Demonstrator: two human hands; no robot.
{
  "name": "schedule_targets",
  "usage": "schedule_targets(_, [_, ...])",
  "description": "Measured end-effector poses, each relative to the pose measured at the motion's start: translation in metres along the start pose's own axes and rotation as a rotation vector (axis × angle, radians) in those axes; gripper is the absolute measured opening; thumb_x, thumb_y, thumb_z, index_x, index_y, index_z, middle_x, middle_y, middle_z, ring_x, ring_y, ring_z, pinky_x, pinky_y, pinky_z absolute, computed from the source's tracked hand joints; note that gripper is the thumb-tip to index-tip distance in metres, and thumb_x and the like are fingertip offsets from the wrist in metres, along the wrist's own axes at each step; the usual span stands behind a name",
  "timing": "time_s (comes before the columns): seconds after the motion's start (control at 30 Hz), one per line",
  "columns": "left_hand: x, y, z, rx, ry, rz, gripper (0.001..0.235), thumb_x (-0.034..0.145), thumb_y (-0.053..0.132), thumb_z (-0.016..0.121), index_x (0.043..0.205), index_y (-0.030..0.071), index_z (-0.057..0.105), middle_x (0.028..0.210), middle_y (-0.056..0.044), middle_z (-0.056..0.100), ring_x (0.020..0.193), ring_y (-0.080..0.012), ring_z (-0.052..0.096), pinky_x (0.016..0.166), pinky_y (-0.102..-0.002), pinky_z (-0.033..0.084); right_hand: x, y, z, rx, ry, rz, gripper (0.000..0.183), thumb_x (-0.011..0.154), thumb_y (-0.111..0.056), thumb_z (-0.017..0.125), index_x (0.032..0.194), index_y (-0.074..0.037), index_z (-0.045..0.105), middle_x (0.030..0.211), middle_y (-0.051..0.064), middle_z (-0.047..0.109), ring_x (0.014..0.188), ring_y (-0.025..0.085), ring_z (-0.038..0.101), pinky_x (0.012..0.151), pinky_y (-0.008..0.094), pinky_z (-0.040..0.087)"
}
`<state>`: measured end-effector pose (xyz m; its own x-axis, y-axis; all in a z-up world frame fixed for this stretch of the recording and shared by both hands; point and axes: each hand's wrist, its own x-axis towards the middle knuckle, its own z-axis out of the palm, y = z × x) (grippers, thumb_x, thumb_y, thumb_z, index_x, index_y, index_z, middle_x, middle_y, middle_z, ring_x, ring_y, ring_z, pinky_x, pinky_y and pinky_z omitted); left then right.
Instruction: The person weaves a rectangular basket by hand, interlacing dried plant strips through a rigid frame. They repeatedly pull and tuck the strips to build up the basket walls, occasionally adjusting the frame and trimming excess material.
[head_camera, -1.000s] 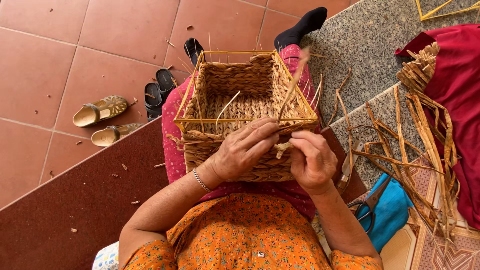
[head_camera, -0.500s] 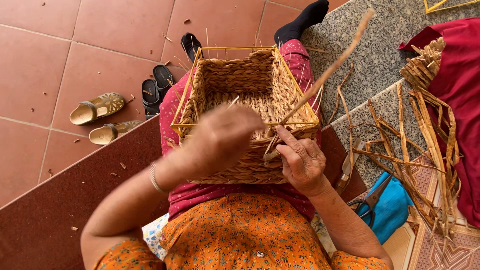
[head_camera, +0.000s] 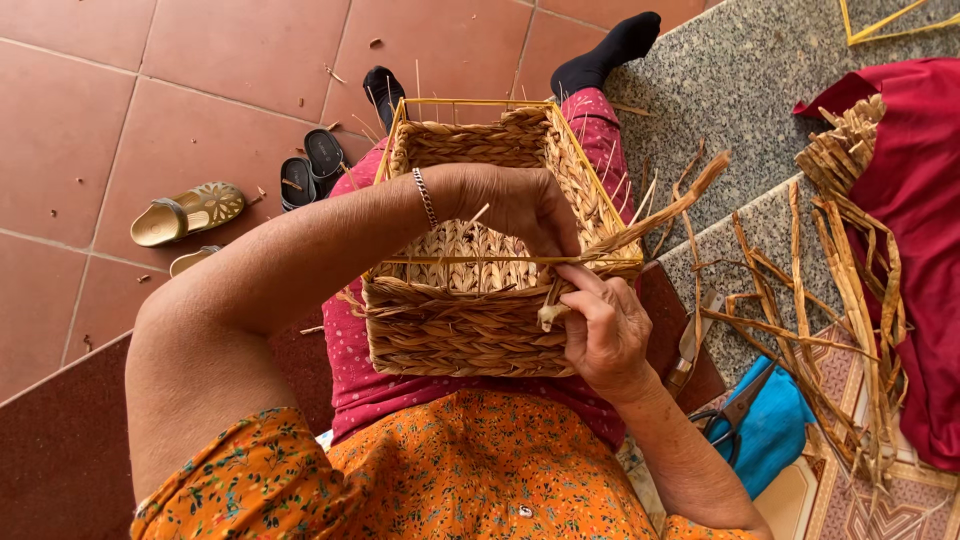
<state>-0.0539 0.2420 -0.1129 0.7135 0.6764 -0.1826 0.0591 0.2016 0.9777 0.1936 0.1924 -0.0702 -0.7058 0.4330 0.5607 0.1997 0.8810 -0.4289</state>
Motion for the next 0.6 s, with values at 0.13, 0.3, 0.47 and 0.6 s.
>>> schedule_targets(0.13, [-0.001, -0.005, 0.002, 0.04, -0.008, -0.015, 0.02, 0.092, 0.008, 0.077, 0.111, 0.002, 0.078, 0.095, -0.004, 0.08, 0.085, -0.0079, 0.07, 0.077, -0.028, 0.061, -0.006, 0.002, 0.001, 0.117, 0.096, 0.091, 0.018, 0.103, -0.02, 0.062, 0.11, -0.004, 0.054, 0.111, 0.023, 0.066, 0.072, 0.016, 0.062, 0.067, 0.029, 0.055])
schedule_targets(0.3, [0.003, -0.006, 0.004, 0.36, 0.083, -0.139, 0.018, 0.096, 0.015, 0.061, 0.105, 0.004, 0.073, 0.087, -0.005, 0.078, 0.078, -0.0126, 0.074, 0.073, -0.03, 0.061, -0.008, 0.005, -0.001, 0.276, 0.164, 0.1, 0.018, 0.106, -0.01, 0.065, 0.114, -0.002, 0.052, 0.099, 0.015, 0.07, 0.087, 0.021, 0.071, 0.075, 0.031, 0.058])
schedule_targets(0.47, [0.01, -0.005, -0.006, 0.792, 0.311, -0.451, 0.028, 0.097, 0.022, 0.05, 0.101, 0.0, 0.066, 0.087, -0.017, 0.074, 0.081, -0.027, 0.073, 0.073, -0.043, 0.058, -0.002, 0.002, -0.002, 0.278, 0.225, 0.128, 0.034, 0.103, -0.005, 0.073, 0.127, 0.002, 0.049, 0.101, 0.012, 0.07, 0.087, 0.023, 0.074, 0.074, 0.03, 0.061])
schedule_targets(0.6, [0.007, -0.005, -0.013, 0.935, 0.267, -0.656, 0.037, 0.099, 0.027, 0.047, 0.096, -0.004, 0.068, 0.09, -0.021, 0.074, 0.081, -0.0311, 0.073, 0.078, -0.047, 0.061, 0.006, -0.001, -0.001, 0.02, 0.16, 0.095, 0.028, 0.091, 0.003, 0.078, 0.117, 0.0, 0.066, 0.085, 0.008, 0.068, 0.075, 0.021, 0.069, 0.067, 0.031, 0.058])
